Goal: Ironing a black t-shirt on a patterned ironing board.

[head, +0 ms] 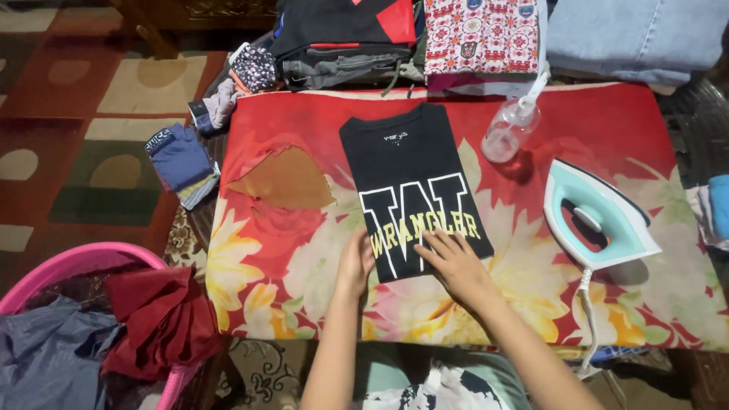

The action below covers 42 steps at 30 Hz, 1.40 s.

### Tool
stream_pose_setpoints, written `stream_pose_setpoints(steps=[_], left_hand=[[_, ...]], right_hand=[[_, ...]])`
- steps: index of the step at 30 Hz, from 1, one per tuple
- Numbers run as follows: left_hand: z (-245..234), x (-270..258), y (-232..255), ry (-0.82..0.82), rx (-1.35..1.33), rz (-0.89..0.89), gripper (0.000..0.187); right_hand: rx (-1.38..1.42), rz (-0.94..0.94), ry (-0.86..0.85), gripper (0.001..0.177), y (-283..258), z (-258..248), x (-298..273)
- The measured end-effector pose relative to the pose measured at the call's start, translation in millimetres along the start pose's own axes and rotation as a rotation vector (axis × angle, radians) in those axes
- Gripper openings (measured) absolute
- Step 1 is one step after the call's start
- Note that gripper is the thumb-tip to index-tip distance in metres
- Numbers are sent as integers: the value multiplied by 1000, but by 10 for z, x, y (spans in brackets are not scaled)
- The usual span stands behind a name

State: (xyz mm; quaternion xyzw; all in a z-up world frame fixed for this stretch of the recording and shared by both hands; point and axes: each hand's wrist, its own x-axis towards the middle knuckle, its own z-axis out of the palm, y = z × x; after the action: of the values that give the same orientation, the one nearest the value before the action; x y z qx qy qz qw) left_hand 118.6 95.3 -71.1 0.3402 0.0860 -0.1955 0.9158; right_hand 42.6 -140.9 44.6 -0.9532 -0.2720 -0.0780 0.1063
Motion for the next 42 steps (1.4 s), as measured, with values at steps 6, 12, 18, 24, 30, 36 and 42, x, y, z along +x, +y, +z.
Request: stream_pose_setpoints(steps=[6,12,18,24,30,36,42], left_hand=[[66,-659,-172,223,624,36,45],[346,-1135,13,219,884,41,54],[601,-1658,161,192,1599,-85,56],[1072,-1275,-25,111,1656,696,71],[925,-966,-465,-87,1896,619,81],[938,-991,-449,-84,1932,588,81],[926,-999,-433,-90,1898,572,81]], right_hand=[[101,177,71,62,-49,59,-148],[38,173,19,55,-159,35,-406],[194,214,-276,51,-236,-221,-660],[411,522,396,62,930,-551,-53],[211,612,742,96,2444,-432,917],[492,571,701,76,2572,-335,1167],[1071,623,460,43,1867,-627,611]])
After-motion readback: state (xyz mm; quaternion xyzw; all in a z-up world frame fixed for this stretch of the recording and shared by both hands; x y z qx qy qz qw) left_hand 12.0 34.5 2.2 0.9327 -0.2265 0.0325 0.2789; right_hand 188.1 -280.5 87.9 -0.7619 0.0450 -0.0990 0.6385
